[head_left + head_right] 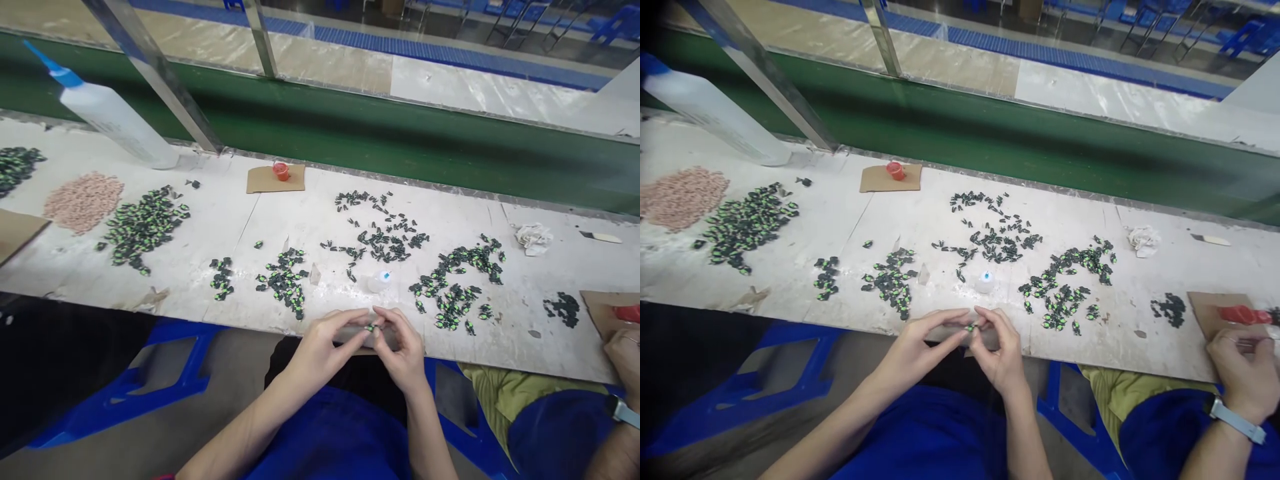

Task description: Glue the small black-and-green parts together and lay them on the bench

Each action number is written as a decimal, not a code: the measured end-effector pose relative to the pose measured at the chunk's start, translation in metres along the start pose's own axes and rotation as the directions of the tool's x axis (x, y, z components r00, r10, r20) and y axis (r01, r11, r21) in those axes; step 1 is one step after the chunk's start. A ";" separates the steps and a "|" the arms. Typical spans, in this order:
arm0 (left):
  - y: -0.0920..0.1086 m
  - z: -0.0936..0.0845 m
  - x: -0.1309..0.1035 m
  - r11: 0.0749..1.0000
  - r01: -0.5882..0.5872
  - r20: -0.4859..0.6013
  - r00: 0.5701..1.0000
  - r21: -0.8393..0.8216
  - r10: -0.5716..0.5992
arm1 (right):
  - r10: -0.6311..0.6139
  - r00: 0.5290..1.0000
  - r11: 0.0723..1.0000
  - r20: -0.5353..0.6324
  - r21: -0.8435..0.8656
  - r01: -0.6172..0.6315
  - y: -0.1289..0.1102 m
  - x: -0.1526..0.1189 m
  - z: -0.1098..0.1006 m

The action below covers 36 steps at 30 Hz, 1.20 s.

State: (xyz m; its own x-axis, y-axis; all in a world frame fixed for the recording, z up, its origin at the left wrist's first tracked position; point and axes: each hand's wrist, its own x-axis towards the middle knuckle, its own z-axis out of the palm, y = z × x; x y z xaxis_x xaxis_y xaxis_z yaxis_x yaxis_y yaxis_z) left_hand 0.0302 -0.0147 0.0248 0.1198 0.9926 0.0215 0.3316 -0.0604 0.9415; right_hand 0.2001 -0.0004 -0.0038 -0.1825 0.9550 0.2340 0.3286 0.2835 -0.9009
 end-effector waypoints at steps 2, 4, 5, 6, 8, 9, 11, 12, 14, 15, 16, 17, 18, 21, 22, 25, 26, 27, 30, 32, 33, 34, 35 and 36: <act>-0.007 -0.009 0.003 0.995 -0.035 -0.021 0.999 0.093 0.037 | -0.001 0.998 0.992 -0.064 -0.129 -0.008 0.006 0.002 -0.014; -0.017 -0.023 0.008 0.969 -0.060 -0.100 0.991 0.240 0.086 | -0.003 0.977 0.958 -0.214 -0.280 -0.059 0.013 0.005 -0.028; -0.024 -0.032 0.011 0.944 -0.067 -0.153 0.981 0.324 0.122 | -0.019 0.955 0.930 -0.297 -0.355 -0.092 0.015 0.006 -0.033; -0.030 -0.040 0.014 0.909 -0.069 -0.211 0.963 0.412 0.169 | -0.046 0.933 0.899 -0.356 -0.423 -0.117 0.017 0.008 -0.037; -0.044 -0.055 0.022 0.826 -0.063 -0.278 0.925 0.560 0.259 | -0.103 0.920 0.844 -0.378 -0.523 -0.120 0.019 0.013 -0.039; -0.050 -0.060 0.026 0.789 -0.064 -0.275 0.917 0.611 0.288 | -0.123 0.932 0.829 -0.340 -0.551 -0.091 0.019 0.016 -0.036; -0.058 -0.067 0.033 0.738 -0.078 -0.233 0.922 0.670 0.308 | -0.137 0.964 0.830 -0.228 -0.558 -0.015 0.019 0.023 -0.026; -0.060 -0.068 0.036 0.726 -0.087 -0.207 0.929 0.682 0.306 | -0.131 0.974 0.839 -0.182 -0.545 0.012 0.019 0.028 -0.019; -0.060 -0.068 0.039 0.725 -0.111 -0.165 0.940 0.679 0.299 | -0.109 0.984 0.862 -0.142 -0.506 0.022 0.020 0.036 -0.005; -0.058 -0.066 0.039 0.738 -0.128 -0.146 0.945 0.662 0.294 | -0.096 0.986 0.876 -0.140 -0.483 0.017 0.020 0.040 0.001; -0.055 -0.064 0.039 0.760 -0.148 -0.124 0.949 0.633 0.289 | -0.084 0.986 0.891 -0.141 -0.453 0.011 0.019 0.043 0.005; -0.052 -0.061 0.038 0.787 -0.172 -0.100 0.954 0.592 0.283 | -0.069 0.987 0.910 -0.146 -0.415 0.002 0.019 0.045 0.009; -0.049 -0.058 0.036 0.818 -0.194 -0.072 0.959 0.542 0.275 | -0.045 0.988 0.932 -0.151 -0.363 -0.013 0.018 0.047 0.011; -0.044 -0.048 0.030 0.876 -0.244 0.018 0.965 0.416 0.260 | 0.107 0.983 0.986 -0.146 -0.108 -0.124 0.012 0.043 0.011; -0.044 -0.045 0.028 0.880 -0.254 0.036 0.965 0.401 0.261 | 0.171 0.976 0.985 -0.138 -0.009 -0.174 0.011 0.040 0.010; -0.049 -0.039 0.022 0.872 -0.254 -0.012 0.958 0.418 0.285 | 0.282 0.945 0.951 -0.168 0.183 -0.251 0.008 0.030 0.005; -0.051 -0.038 0.020 0.874 -0.248 -0.044 0.955 0.419 0.292 | 0.288 0.938 0.947 -0.194 0.202 -0.249 0.008 0.028 0.003; -0.053 -0.038 0.019 0.879 -0.243 -0.068 0.953 0.411 0.295 | 0.285 0.935 0.947 -0.213 0.212 -0.240 0.008 0.026 0.002; -0.055 -0.037 0.014 0.909 -0.226 -0.076 0.960 0.349 0.268 | 0.301 0.931 0.937 -0.205 0.244 -0.249 0.006 0.023 0.001; -0.054 -0.036 0.013 0.926 -0.190 -0.091 0.969 0.325 0.231 | 0.331 0.926 0.923 -0.183 0.267 -0.277 0.003 0.024 0.003; -0.053 -0.035 0.013 0.932 -0.170 -0.109 0.971 0.321 0.215 | 0.343 0.922 0.919 -0.179 0.269 -0.289 0.001 0.025 0.004; -0.053 -0.034 0.012 0.935 -0.153 -0.128 0.971 0.318 0.203 | 0.350 0.919 0.917 -0.179 0.266 -0.298 -0.002 0.026 0.007; -0.053 -0.033 0.012 0.937 -0.143 -0.144 0.970 0.318 0.197 | 0.353 0.918 0.918 -0.180 0.259 -0.302 -0.004 0.027 0.009; -0.053 -0.032 0.013 0.937 -0.136 -0.157 0.968 0.322 0.195 | 0.354 0.917 0.920 -0.185 0.247 -0.305 -0.006 0.029 0.012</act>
State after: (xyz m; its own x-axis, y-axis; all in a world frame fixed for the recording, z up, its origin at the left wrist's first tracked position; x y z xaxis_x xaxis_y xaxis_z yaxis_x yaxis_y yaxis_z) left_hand -0.0154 0.0043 -0.0138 0.0334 0.9657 0.2573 0.5954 -0.2260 0.7710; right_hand 0.1814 0.0243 0.0037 0.1204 0.9921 -0.0363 0.1287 -0.0518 -0.9903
